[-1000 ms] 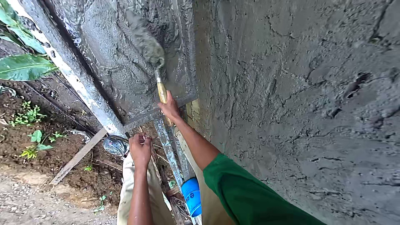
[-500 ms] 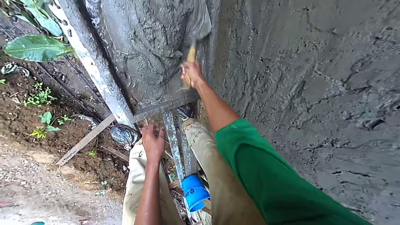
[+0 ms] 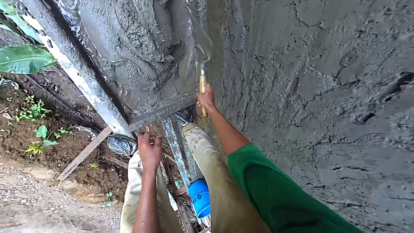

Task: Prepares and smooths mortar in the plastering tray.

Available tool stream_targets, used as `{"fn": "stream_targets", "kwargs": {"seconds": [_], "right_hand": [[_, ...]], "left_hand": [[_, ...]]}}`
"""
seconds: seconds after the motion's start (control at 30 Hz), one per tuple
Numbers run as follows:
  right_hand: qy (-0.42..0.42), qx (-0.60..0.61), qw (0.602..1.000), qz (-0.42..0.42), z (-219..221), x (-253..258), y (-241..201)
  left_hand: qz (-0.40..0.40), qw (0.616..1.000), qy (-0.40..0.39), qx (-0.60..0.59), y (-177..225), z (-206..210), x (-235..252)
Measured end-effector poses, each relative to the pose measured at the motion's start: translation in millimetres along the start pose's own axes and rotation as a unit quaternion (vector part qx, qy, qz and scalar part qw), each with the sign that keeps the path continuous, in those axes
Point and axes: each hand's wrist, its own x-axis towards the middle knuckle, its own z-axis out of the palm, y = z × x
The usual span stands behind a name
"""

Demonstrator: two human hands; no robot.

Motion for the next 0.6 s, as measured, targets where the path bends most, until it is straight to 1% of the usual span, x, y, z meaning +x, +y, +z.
{"fn": "stream_targets", "kwargs": {"seconds": [0.03,0.1,0.17,0.23,0.3,0.4,0.5,0.53,0.6], "right_hand": [[0.005,0.009,1.000,0.016,11.0,12.8,2.9],[0.000,0.042,0.998,0.051,40.8,16.3,12.0],[-0.011,0.154,0.985,0.081,74.5,-1.2,21.5],[-0.050,0.307,0.946,0.095,100.1,-30.3,16.2],[-0.105,0.407,0.903,0.089,112.5,-51.7,0.5],[-0.192,0.485,0.852,0.040,116.5,-52.1,-43.0],[-0.261,0.552,0.792,0.010,104.5,-49.3,-85.9],[-0.279,0.562,0.779,0.001,99.2,-53.1,-92.2],[-0.295,0.553,0.779,-0.019,85.0,-67.2,-94.8]], "left_hand": [[0.001,1.000,0.001,-0.004,1.4,-0.2,-0.3],[0.004,1.000,0.004,-0.012,1.9,-0.9,-3.4],[0.004,1.000,0.009,-0.018,0.1,-1.2,-6.3],[-0.004,1.000,0.005,-0.028,0.2,-3.5,-7.9],[-0.003,0.999,-0.004,-0.038,0.2,-5.5,-10.8],[0.002,0.999,-0.005,-0.036,-2.4,-11.5,-12.0],[-0.010,0.999,0.003,-0.031,-3.2,-17.5,-8.8],[-0.016,0.999,0.004,-0.027,-3.8,-18.2,-7.9],[-0.021,1.000,-0.001,-0.020,-4.4,-16.6,-8.1]]}}
